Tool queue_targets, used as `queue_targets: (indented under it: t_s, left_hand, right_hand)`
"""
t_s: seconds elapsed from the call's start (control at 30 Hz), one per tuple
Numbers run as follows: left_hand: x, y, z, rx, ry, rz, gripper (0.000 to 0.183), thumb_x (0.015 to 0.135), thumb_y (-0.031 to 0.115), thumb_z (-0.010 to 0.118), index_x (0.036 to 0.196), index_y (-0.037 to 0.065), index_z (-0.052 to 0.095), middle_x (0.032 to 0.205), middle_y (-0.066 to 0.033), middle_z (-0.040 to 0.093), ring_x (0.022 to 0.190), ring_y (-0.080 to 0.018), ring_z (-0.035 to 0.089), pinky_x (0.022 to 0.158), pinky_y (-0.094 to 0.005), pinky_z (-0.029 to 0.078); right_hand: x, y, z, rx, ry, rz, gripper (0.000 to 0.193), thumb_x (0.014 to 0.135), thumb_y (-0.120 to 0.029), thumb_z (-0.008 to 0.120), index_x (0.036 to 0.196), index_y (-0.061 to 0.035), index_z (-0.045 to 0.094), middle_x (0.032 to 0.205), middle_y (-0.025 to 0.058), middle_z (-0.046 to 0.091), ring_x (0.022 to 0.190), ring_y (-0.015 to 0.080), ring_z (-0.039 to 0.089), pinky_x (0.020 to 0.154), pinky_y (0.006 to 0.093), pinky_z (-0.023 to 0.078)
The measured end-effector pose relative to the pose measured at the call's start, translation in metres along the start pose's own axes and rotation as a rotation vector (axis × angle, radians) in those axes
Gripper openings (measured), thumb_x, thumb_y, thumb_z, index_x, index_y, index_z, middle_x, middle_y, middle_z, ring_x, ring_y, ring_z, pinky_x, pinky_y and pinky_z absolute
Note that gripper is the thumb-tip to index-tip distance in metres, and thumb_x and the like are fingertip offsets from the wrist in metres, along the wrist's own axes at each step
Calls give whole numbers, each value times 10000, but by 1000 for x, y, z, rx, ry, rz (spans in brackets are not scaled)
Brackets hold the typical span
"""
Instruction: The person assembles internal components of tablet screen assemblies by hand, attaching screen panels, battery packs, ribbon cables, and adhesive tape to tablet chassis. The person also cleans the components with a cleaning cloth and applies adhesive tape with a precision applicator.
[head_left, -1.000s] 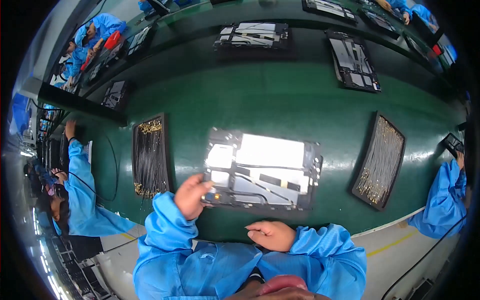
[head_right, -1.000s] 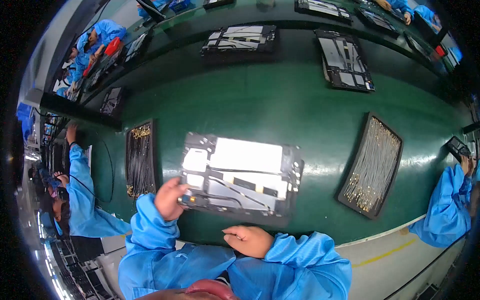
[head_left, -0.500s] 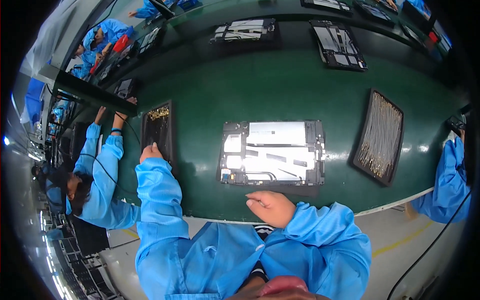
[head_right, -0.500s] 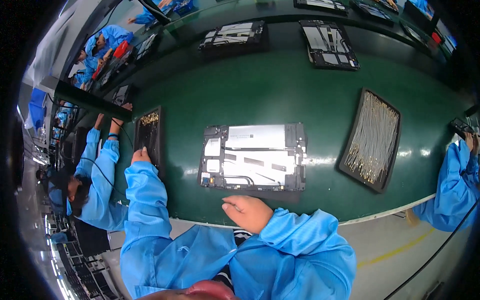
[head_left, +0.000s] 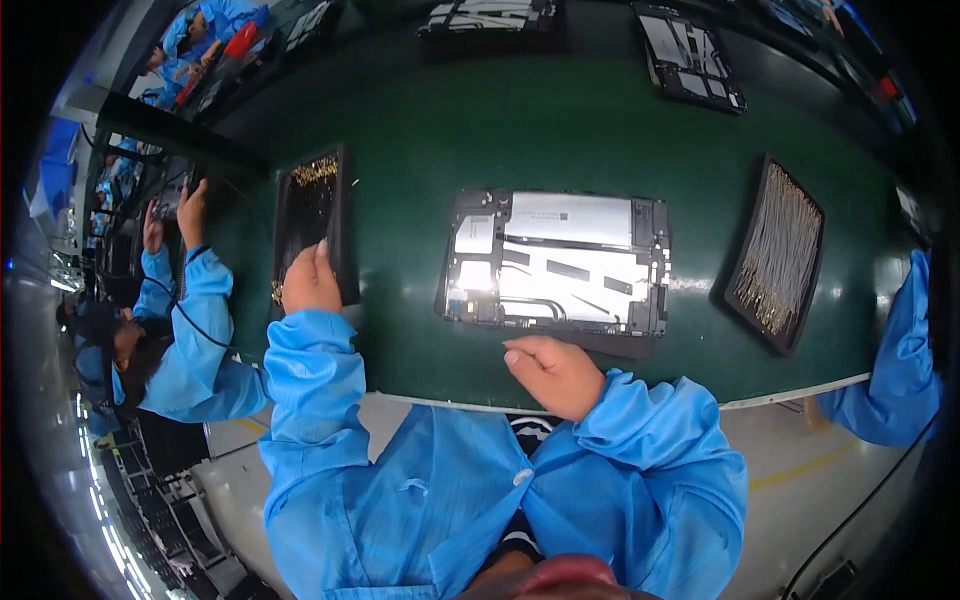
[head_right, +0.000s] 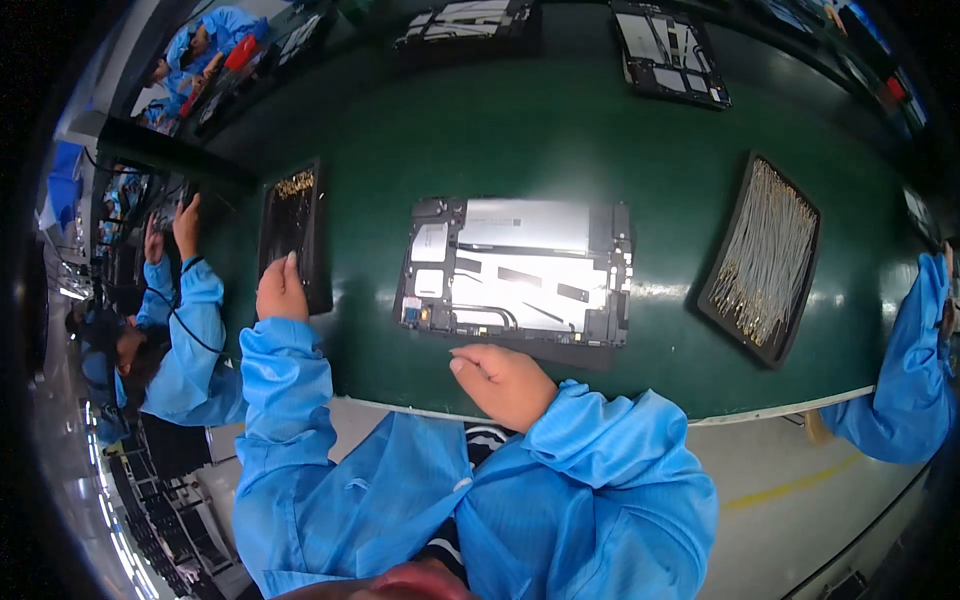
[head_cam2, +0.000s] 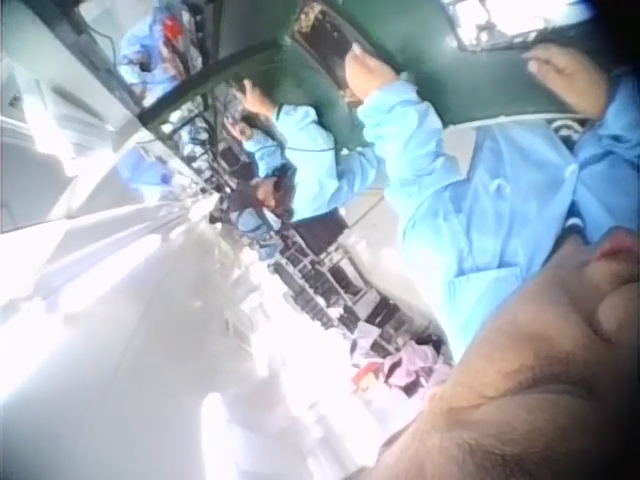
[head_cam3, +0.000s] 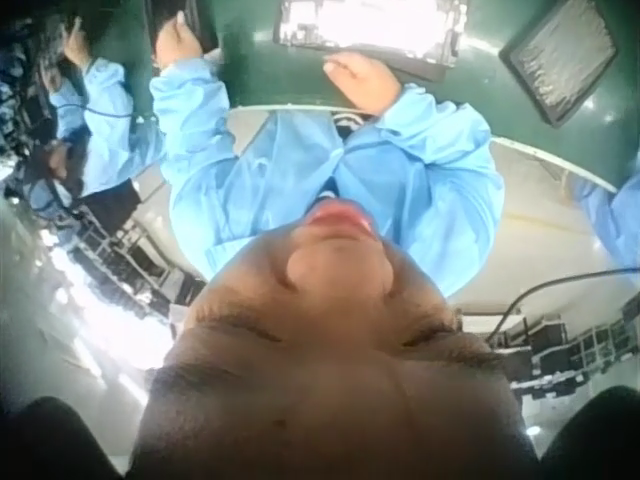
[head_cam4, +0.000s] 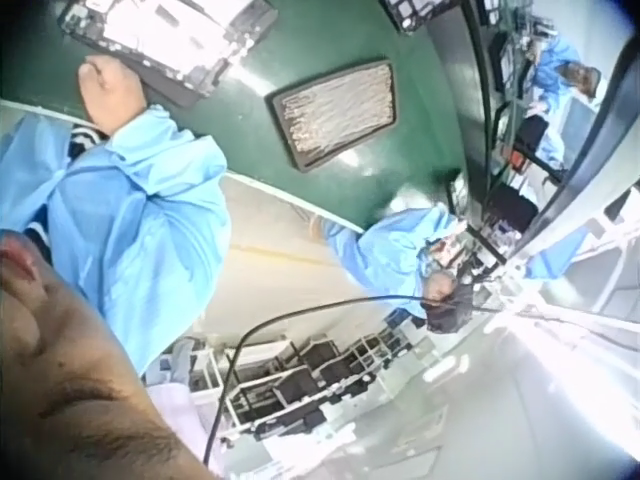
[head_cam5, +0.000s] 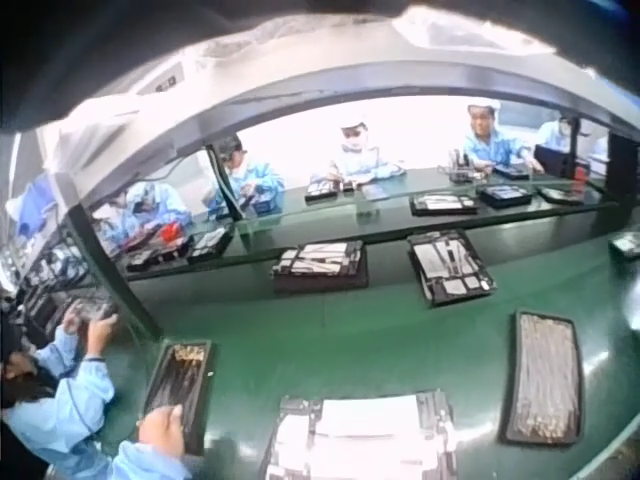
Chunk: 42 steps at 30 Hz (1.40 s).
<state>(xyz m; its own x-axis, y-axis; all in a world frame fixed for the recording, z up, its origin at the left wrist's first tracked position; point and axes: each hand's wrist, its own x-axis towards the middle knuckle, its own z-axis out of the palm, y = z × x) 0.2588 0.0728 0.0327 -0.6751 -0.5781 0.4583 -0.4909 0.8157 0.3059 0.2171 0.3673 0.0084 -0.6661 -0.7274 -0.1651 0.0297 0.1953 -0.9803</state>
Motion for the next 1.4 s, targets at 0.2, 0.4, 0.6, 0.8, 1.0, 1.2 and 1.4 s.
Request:
queue_targets:
  t_s: [0.2,0.4,0.6,0.8,1.0,1.2,1.4]
  left_hand:
    - [-22,77,-22,-299,-173,416,89,729,76,551,768,-4,544,734,-157,555,669,-309,531,596,-343,423]
    - [-35,89,-42,-329,-207,515,83,699,40,570,760,1,529,743,-134,543,670,-294,517,594,-335,415]
    - [-40,92,-43,-402,-312,608,124,675,15,584,789,6,535,760,-133,542,677,-302,516,593,-344,417]
    - [-52,84,-29,-376,-415,574,150,659,35,606,794,9,545,763,-126,549,665,-293,521,589,-346,423]
    - [-57,80,-26,-412,-430,602,166,644,40,619,797,23,556,763,-115,557,673,-276,532,593,-327,432]
    - [-72,96,-20,-453,-403,665,181,632,57,631,800,34,567,731,-90,566,664,-251,541,586,-319,435]
    - [-89,106,-8,-650,-476,698,198,571,20,625,760,25,568,679,-67,553,569,-214,504,505,-287,417]
  right_hand:
    - [-4,5,-2,160,62,76,330,798,-253,483,1032,-21,496,851,121,573,761,188,551,690,265,424]
    - [10,-48,-40,351,-19,403,479,820,-309,441,1181,-10,337,992,79,519,657,88,452,547,193,395]
    - [19,-48,-43,132,18,198,413,822,-335,420,1082,-15,454,893,57,547,648,86,444,563,205,400]
    - [18,-36,-40,160,-1,322,363,808,-334,434,989,-31,518,844,33,551,657,89,453,552,213,399]
    - [10,-27,-42,136,-92,338,339,809,-328,438,945,-33,537,836,27,557,658,84,454,545,211,401]
    - [1,-25,-28,168,-123,385,286,795,-271,486,858,-4,566,736,66,567,684,119,511,625,241,416]
    - [2,-28,-23,360,-183,589,298,789,-296,500,891,-20,546,769,34,552,613,85,466,527,209,403]
